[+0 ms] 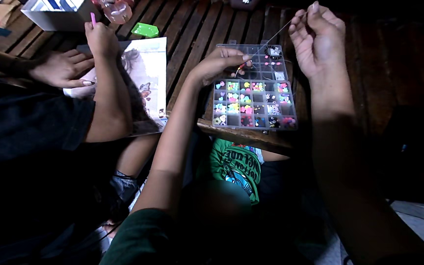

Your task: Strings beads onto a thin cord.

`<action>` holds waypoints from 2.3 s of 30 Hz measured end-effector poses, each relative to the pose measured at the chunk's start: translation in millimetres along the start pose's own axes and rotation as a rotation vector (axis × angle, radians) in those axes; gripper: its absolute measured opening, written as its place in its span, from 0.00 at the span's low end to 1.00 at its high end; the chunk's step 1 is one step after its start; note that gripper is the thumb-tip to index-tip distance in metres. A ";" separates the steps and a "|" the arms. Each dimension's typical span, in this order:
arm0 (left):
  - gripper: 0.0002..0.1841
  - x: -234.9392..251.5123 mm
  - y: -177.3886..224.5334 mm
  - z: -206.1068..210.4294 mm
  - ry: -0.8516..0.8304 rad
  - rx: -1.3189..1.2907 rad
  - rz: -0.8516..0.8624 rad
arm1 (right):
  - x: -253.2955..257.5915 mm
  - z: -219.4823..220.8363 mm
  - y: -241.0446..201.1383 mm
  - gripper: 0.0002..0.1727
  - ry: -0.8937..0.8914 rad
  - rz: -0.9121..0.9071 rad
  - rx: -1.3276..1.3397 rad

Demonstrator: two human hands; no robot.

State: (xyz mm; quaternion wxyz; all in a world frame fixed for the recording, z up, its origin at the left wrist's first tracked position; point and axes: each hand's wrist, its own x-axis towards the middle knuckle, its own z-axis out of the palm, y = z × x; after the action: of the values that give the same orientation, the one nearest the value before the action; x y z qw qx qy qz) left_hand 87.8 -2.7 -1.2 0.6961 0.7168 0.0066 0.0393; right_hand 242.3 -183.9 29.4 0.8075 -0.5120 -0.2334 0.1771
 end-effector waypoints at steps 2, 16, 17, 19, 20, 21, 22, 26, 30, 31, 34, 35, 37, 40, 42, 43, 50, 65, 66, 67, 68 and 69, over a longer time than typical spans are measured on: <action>0.15 -0.7 1.1 0.6 0.001 -0.008 -0.005 | 0.1 0.0 -0.2 0.06 0.004 0.001 0.001; 0.16 0.3 0.2 -1.5 -0.026 0.019 -0.009 | -0.1 -0.1 -0.6 0.07 0.000 0.006 -0.006; 0.16 0.3 0.4 -1.5 -0.026 0.018 -0.010 | -0.4 0.0 -0.9 0.07 0.001 0.005 -0.004; 0.16 0.0 0.6 -1.3 -0.023 0.019 -0.010 | -0.3 0.6 -1.3 0.07 0.002 0.009 0.002; 0.16 0.0 0.6 -1.3 -0.023 0.018 -0.011 | -0.4 1.0 -1.6 0.07 0.005 0.011 0.003; 0.16 0.0 0.7 -1.2 -0.024 0.018 -0.010 | -0.3 1.0 -1.7 0.07 0.007 0.013 0.002; 0.16 0.0 0.8 -1.2 -0.024 0.020 -0.011 | -0.3 0.9 -1.6 0.07 0.006 0.014 -0.001; 0.17 0.4 0.4 -1.0 -0.019 0.011 -0.026 | -1.4 0.9 -1.9 0.06 0.007 0.014 -0.003; 0.17 1.3 -0.5 -1.6 -0.012 0.005 -0.014 | -0.5 0.6 -1.0 0.06 0.004 0.013 -0.007; 0.17 1.0 -0.4 -1.4 -0.011 0.004 -0.008 | -0.4 0.6 -0.6 0.06 0.006 0.014 -0.005; 0.16 0.4 -0.8 -2.1 -0.023 0.011 0.015 | -0.1 0.1 -0.3 0.06 0.006 0.017 -0.005; 0.16 0.3 -0.8 -2.1 -0.027 0.013 0.017 | -0.1 0.0 -0.2 0.06 0.002 0.015 -0.008; 0.15 0.3 -0.4 -1.8 -0.028 0.014 0.014 | -0.8 -0.1 -0.8 0.07 0.001 0.005 -0.021; 0.12 -0.5 0.6 -1.1 0.001 0.030 0.018 | -0.3 -0.3 -0.7 0.08 -0.003 0.000 -0.029; 0.10 -1.0 0.7 -0.8 0.039 0.054 0.037 | 0.2 -0.6 -0.8 0.08 -0.002 0.001 -0.029; 0.09 -1.0 0.2 -0.8 0.058 0.060 0.050 | -0.1 -0.4 -0.9 0.08 0.002 0.001 -0.026; 0.08 1.6 -4.3 -3.7 0.088 0.019 0.092 | 0.0 -0.2 -0.6 0.07 0.007 0.001 -0.019; 0.06 2.6 -5.3 -3.4 0.200 0.172 0.077 | -0.9 0.8 -0.3 0.07 -0.003 -0.005 -0.021; 0.06 2.7 -5.7 -3.6 0.229 0.244 0.082 | -1.3 0.7 0.2 0.07 -0.013 -0.008 -0.029; 0.07 3.5 -6.7 -4.2 0.257 0.294 0.086 | -1.4 0.5 1.0 0.07 -0.020 -0.009 -0.033; 0.07 3.8 -7.0 -4.7 0.281 0.318 0.087 | -1.3 0.6 1.9 0.07 -0.022 -0.009 -0.035; 0.07 3.7 -6.9 -4.9 0.297 0.323 0.095 | -1.1 1.2 2.6 0.07 -0.021 -0.006 -0.030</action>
State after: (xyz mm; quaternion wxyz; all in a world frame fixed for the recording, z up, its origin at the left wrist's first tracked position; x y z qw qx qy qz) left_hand 91.5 2.7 -7.8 0.5611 0.8049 0.0816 0.1754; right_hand 240.6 -182.6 27.2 0.7977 -0.5215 -0.2463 0.1765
